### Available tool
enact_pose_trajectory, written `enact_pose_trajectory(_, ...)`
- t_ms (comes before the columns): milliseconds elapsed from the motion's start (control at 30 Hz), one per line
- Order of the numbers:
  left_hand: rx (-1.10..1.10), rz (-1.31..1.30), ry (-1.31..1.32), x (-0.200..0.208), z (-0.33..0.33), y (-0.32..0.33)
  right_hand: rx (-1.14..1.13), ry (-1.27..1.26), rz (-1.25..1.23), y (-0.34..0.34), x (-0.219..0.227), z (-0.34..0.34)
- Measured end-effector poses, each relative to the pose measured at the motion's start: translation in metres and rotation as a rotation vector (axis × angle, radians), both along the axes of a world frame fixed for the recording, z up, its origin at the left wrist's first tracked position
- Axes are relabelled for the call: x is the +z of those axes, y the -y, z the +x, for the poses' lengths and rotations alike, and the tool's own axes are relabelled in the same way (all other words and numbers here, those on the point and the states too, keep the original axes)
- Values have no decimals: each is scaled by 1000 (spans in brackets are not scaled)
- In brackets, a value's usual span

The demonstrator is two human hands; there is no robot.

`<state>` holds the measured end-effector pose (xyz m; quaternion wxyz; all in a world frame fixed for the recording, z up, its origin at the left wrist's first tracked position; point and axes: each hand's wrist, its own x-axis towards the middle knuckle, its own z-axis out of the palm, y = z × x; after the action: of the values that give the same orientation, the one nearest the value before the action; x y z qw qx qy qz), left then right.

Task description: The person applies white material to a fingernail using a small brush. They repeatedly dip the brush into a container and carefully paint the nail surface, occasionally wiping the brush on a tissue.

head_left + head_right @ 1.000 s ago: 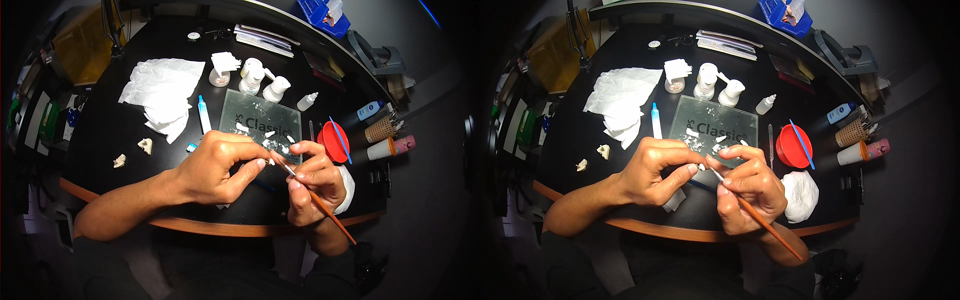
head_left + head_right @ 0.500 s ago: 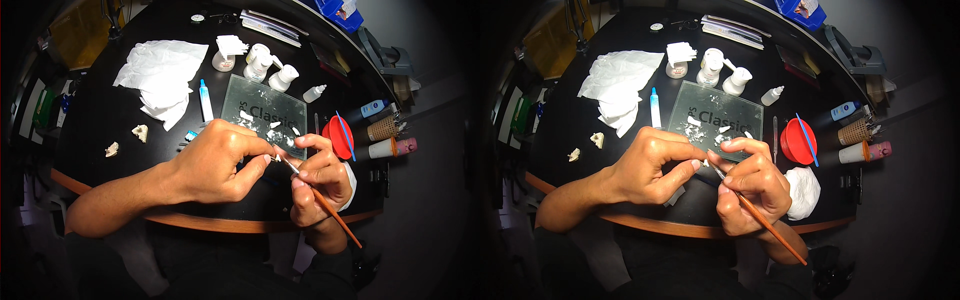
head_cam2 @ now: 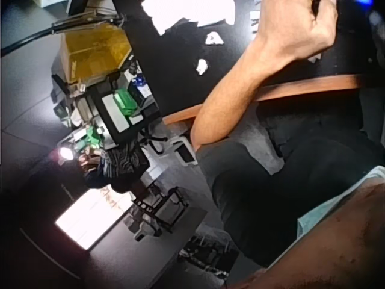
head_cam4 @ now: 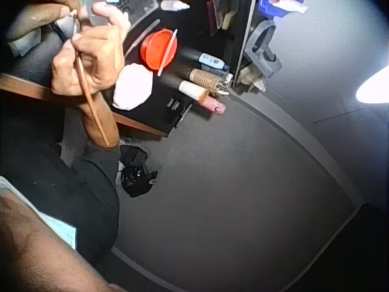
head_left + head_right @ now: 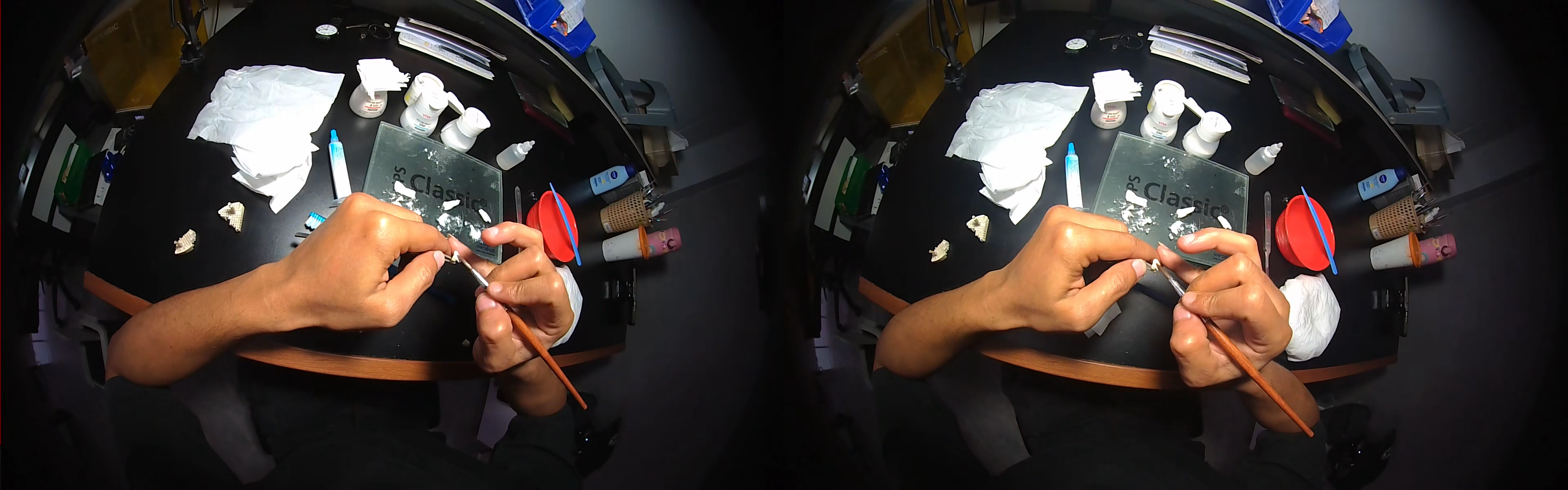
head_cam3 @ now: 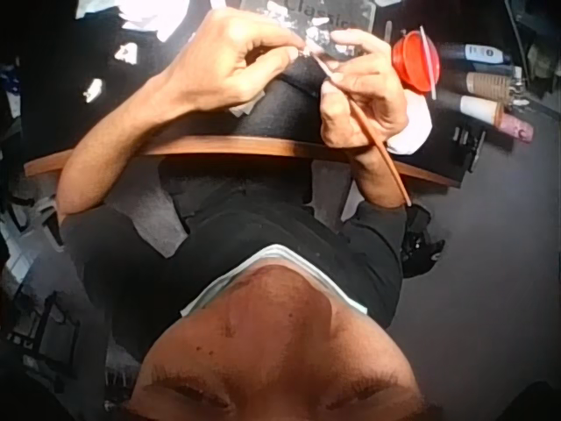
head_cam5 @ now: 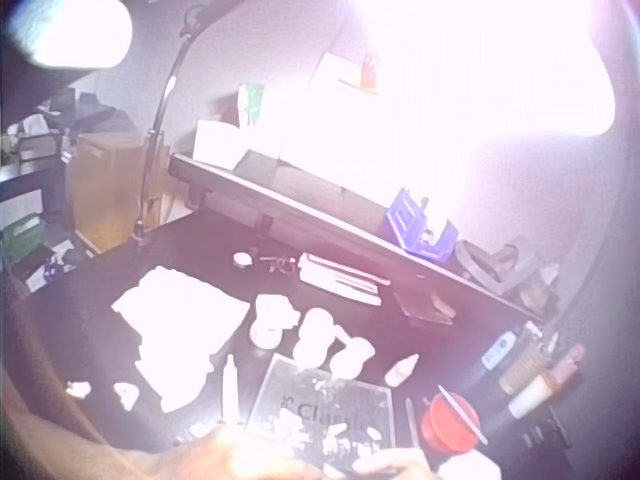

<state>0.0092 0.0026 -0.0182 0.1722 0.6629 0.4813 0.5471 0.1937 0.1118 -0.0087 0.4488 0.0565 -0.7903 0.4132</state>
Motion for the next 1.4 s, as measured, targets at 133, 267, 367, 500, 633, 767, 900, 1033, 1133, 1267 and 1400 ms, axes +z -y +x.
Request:
enact_pose_trajectory(133, 2, -5, 5, 0, -1, 0, -1, 2, 17, 1, 1, -1)
enact_pose_trajectory(267, 4, -19, -11, -1, 0, 0, -19, -11, 11, 1, 0, -1)
enact_pose_trajectory(367, 15, 15, -33, -1, 1, 0, -32, -10, 44, 2, 3, 0)
enact_pose_trajectory(500, 5, 32, -30, -1, 0, -1, -21, -41, 39, 2, 3, 0)
enact_pose_trajectory(633, 6, 62, -34, -1, 0, -2, -40, 18, 168, 4, 9, 2)
enact_pose_trajectory(767, 2, 44, -29, -1, 3, -3, -83, 19, 224, 5, 8, 2)
enact_pose_trajectory(900, 34, 25, 42, -4, 8, -1, -106, 8, 232, 7, 9, 1)
enact_pose_trajectory(1033, 34, 8, 127, -9, 12, -2, -136, 1, 243, 7, 9, 1)
enact_pose_trajectory(1133, 41, -32, 117, -4, 13, 0, -155, -8, 260, 6, 9, 1)
enact_pose_trajectory(1267, 51, -17, 120, -5, 14, 1, -151, -17, 268, 5, 8, 0)
enact_pose_trajectory(1400, 51, -17, 132, -3, 14, 1, -157, -19, 274, 4, 8, 1)
